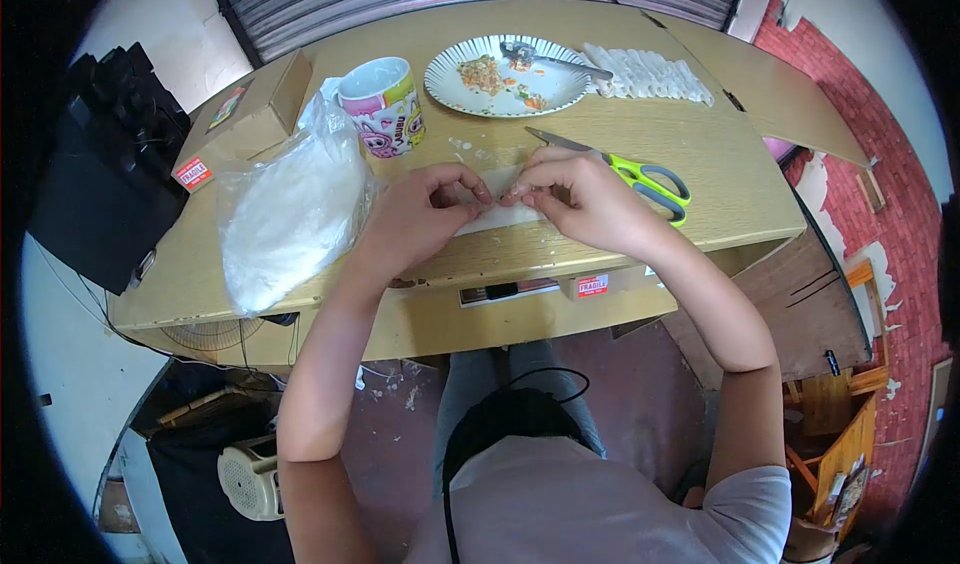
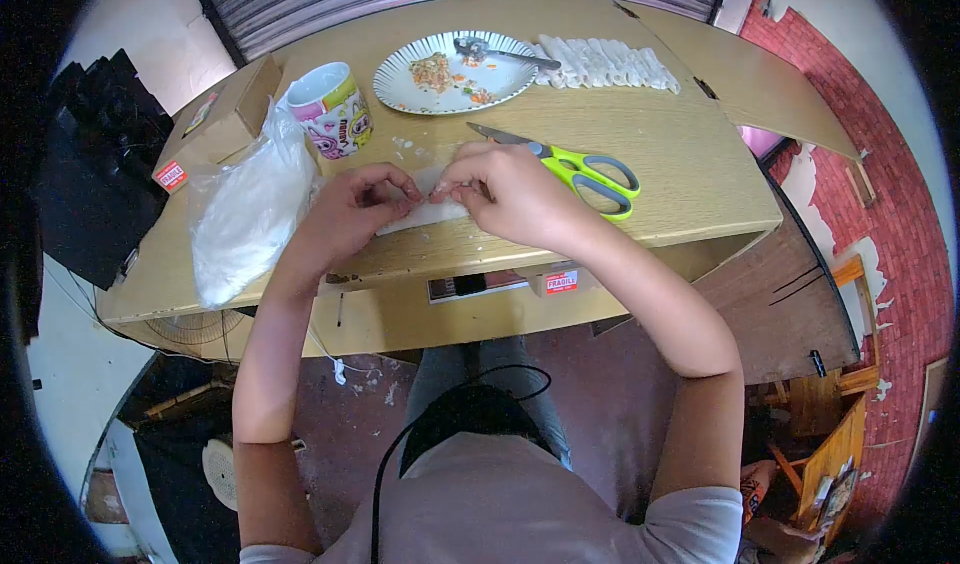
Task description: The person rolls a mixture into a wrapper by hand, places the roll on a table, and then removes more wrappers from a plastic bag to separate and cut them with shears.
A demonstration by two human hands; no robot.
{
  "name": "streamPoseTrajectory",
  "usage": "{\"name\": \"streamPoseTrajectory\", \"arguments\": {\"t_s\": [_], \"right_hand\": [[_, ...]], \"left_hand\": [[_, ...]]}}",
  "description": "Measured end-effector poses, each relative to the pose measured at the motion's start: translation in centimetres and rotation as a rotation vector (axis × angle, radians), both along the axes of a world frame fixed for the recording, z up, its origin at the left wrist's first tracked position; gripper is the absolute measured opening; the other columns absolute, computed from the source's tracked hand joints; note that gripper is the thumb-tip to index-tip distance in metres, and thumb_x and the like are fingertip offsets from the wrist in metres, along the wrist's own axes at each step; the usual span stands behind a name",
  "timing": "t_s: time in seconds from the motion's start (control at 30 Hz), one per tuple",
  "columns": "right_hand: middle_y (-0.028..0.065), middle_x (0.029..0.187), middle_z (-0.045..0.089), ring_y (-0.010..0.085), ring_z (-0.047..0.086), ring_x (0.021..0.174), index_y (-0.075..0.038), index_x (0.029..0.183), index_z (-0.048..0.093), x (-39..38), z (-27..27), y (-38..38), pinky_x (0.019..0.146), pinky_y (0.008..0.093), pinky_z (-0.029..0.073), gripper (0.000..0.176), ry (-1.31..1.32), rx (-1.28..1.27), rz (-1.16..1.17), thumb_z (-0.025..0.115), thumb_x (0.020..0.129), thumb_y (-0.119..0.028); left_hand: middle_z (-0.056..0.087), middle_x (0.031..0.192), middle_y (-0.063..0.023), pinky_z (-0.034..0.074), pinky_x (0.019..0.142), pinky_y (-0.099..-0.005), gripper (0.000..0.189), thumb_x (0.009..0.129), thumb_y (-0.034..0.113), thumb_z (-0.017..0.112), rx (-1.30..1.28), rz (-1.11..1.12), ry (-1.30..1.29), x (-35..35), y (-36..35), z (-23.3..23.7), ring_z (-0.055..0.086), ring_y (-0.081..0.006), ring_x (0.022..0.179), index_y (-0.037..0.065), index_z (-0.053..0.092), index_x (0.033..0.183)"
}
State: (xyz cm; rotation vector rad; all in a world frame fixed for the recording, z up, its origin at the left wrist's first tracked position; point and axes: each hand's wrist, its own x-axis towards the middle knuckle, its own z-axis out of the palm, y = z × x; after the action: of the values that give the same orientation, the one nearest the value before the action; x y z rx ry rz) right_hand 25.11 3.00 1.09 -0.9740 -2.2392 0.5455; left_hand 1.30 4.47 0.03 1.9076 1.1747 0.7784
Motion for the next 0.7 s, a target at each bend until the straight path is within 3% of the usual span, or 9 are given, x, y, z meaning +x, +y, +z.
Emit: {"name": "streamPoseTrajectory", "arguments": {"t_s": [0.13,0.2,0.27,0.3,0.37,0.4,0.47,0.7], "right_hand": [[0.0102,0.094,0.066,0.0238,0.065,0.08,-0.002,0.098,0.074,0.1,-0.1,0.0,0.067,0.0325,0.048,0.016,-0.05,0.046,-0.004,0.063,0.088,0.003],[0.0098,0.097,0.067,0.0271,0.065,0.086,-0.004,0.097,0.074,0.2,-0.5,-0.1,0.077,0.0368,0.047,0.017,-0.097,0.169,-0.003,0.063,0.086,0.003],[0.0092,0.098,0.067,0.0278,0.064,0.09,-0.005,0.097,0.074,0.1,-0.3,-0.7,0.083,0.0386,0.045,0.016,-0.155,0.211,-0.031,0.064,0.086,0.0],[0.0087,0.099,0.067,0.0284,0.063,0.094,-0.006,0.097,0.074,0.0,-0.2,-1.0,0.089,0.0404,0.042,0.015,-0.213,0.254,-0.059,0.065,0.085,-0.002],[0.0082,0.101,0.067,0.028,0.063,0.098,-0.006,0.098,0.073,0.1,0.0,-1.4,0.092,0.0409,0.04,0.015,-0.207,0.273,-0.042,0.067,0.085,-0.005],[0.0078,0.102,0.067,0.0276,0.062,0.101,-0.006,0.099,0.073,0.1,0.0,-1.6,0.096,0.0414,0.037,0.015,-0.201,0.293,-0.024,0.069,0.085,-0.009],[0.0079,0.103,0.066,0.0276,0.062,0.101,-0.005,0.099,0.072,0.1,-0.2,-1.6,0.095,0.0407,0.037,0.015,-0.221,0.346,-0.022,0.07,0.085,-0.011],[0.0087,0.107,0.066,0.0282,0.062,0.102,-0.004,0.101,0.07,-0.1,-0.4,-1.8,0.092,0.0398,0.041,0.019,-0.23,0.367,-0.036,0.073,0.085,-0.016]], "left_hand": [[0.067,0.081,0.002,0.043,0.066,-0.0232,0.009,0.087,0.007,0.071,-0.056,0.01,0.041,0.0,-0.1,0.2,0.055,-0.0052,0.072,0.007,0.074,0.096],[0.068,0.086,0.0009,0.046,0.069,-0.0239,0.009,0.087,0.007,0.07,-0.051,-0.009,0.005,-0.1,-0.3,0.0,0.058,-0.0063,0.075,0.007,0.075,0.095],[0.068,0.095,-0.0027,0.049,0.077,-0.0277,0.009,0.085,0.006,0.07,0.205,0.006,0.122,-0.1,-0.8,0.2,0.064,-0.0144,0.086,0.006,0.075,0.093],[0.068,0.095,-0.0027,0.049,0.077,-0.0277,0.009,0.085,0.006,0.07,0.205,0.006,0.122,-0.1,-1.1,0.2,0.064,-0.0144,0.086,0.006,0.075,0.093],[0.066,0.097,-0.0056,0.047,0.091,-0.0347,0.011,0.083,0.005,0.07,0.61,-0.046,0.215,-0.1,-1.6,0.3,0.063,-0.023,0.1,0.007,0.075,0.093],[0.066,0.097,-0.0056,0.047,0.091,-0.0347,0.011,0.083,0.005,0.07,0.609,-0.046,0.215,0.0,-2.2,0.8,0.063,-0.023,0.1,0.007,0.075,0.093],[0.068,0.1,-0.0057,0.041,0.103,-0.0411,0.013,0.08,0.006,0.072,0.669,-0.058,0.334,0.4,-3.4,1.9,0.061,-0.0269,0.106,0.007,0.073,0.093],[0.07,0.109,-0.0043,0.038,0.105,-0.0426,0.016,0.081,0.011,0.075,0.68,-0.13,0.244,0.2,-2.7,0.5,0.062,-0.0267,0.108,0.007,0.068,0.095]]}}
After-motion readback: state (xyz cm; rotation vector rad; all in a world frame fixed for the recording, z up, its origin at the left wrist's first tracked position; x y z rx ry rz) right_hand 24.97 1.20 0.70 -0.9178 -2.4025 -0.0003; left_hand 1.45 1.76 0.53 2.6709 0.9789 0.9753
